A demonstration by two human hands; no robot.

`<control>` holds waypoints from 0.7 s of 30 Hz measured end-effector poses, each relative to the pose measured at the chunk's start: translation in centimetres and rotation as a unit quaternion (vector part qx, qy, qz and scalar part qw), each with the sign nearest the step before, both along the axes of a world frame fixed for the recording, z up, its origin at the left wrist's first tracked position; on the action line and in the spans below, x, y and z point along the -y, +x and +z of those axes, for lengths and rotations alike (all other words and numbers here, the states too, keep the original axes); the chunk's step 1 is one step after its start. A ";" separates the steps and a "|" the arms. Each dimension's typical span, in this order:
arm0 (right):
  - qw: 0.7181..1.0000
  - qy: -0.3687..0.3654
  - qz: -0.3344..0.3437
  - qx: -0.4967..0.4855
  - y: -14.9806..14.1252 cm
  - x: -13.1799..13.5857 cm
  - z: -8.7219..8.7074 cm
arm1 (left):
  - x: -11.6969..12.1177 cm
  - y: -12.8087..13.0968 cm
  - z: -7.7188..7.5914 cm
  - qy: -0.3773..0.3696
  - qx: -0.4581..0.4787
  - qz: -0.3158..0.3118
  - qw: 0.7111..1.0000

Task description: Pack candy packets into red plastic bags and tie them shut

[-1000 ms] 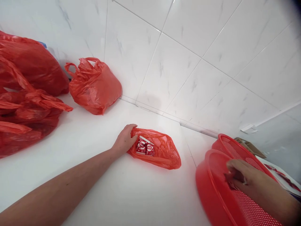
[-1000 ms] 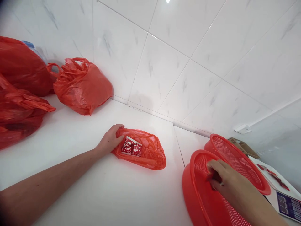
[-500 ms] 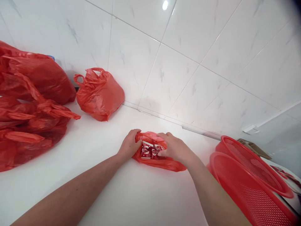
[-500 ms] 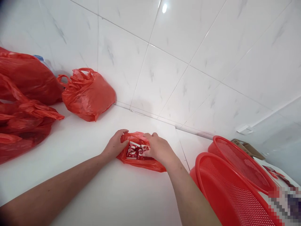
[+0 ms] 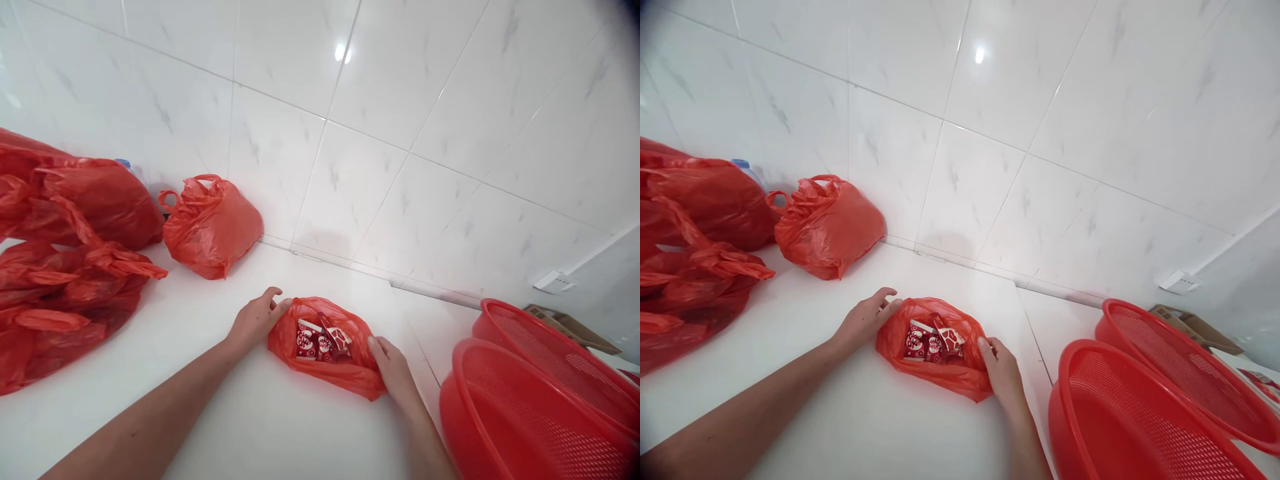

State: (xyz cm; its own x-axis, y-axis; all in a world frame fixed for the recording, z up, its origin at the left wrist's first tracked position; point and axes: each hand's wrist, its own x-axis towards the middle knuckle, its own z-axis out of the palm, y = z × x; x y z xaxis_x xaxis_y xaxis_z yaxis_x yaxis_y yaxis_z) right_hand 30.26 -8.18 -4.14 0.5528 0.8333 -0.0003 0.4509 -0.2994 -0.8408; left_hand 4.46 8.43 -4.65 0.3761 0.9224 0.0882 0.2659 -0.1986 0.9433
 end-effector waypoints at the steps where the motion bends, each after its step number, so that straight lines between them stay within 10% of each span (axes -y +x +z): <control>1: 0.999 0.014 0.027 -0.041 0.2 0.1 -0.4 | -0.1 -0.1 0.2 -0.022 0.015 -0.020 0.999; 6: 0.969 0.089 0.068 -0.221 1.1 0.4 -1.5 | 0.0 0.0 1.6 -0.131 0.137 -0.111 0.976; 12: 0.901 0.212 0.035 -0.376 1.4 -2.7 -1.2 | -1.9 1.5 3.9 -0.184 0.292 -0.039 0.938; 21: 0.797 0.398 0.097 -0.443 1.0 -5.6 7.6 | -0.9 1.1 13.4 -0.042 0.413 -0.032 0.909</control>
